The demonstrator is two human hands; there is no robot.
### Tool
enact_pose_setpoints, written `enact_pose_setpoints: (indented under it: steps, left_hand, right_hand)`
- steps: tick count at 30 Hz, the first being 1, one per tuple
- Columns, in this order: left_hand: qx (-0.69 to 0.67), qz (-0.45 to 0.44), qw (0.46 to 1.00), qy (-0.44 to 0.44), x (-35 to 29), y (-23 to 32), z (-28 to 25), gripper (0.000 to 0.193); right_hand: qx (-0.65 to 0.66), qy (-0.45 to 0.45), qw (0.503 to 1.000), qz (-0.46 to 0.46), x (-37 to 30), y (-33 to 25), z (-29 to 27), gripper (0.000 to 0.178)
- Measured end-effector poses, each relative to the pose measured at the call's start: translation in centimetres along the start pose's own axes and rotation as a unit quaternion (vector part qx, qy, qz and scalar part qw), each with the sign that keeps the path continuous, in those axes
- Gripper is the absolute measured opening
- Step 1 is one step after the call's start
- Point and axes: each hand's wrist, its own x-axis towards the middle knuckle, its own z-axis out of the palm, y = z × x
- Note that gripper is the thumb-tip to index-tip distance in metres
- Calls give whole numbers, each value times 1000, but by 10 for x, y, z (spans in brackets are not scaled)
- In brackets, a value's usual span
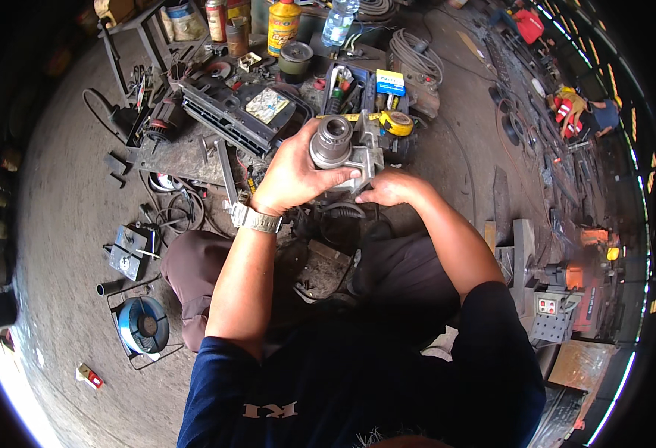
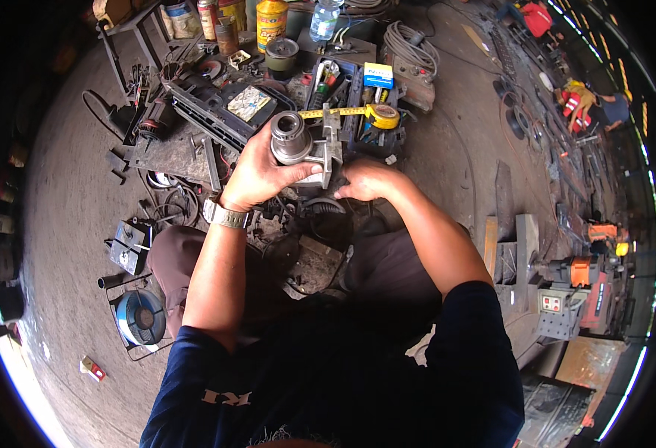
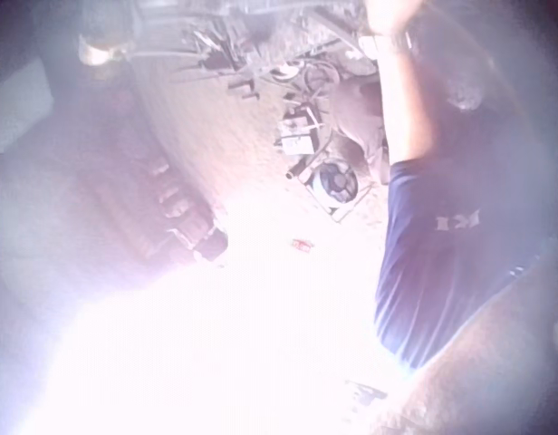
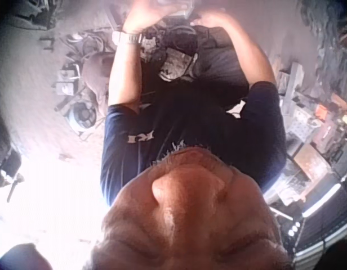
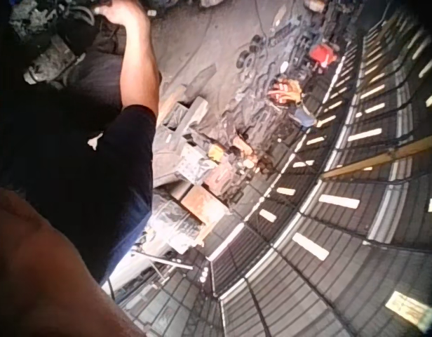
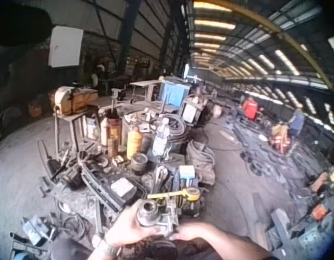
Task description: The person sits on the floor of a workshop and assembles mechanical parts, including a cylindrical component and a metal housing. They use a tape measure to check dimensions and handle various tools and parts scattered around them.
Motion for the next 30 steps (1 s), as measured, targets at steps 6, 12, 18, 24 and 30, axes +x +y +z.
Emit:
enact_pose_setpoints:
  steps: [6,12,18,24,30]
  left_hand:
    - [-2,-1,1000,-14,1,2,3,72]
    - [-16,-19,1000,-12,-1,-6,1,72]
    - [-24,-32,999,-22,1,4,1,69]
    - [-17,-36,999,-20,0,2,1,67]
    - [-20,-41,999,-14,-1,4,1,66]
  right_hand:
    - [14,33,997,-61,7,24,18,53]
    - [12,-3,1000,-29,2,13,4,52]
    - [27,-16,999,-8,-2,11,0,53]
    - [21,-13,1000,-16,-2,11,-1,52]
    - [14,-17,1000,-21,-2,9,-2,51]
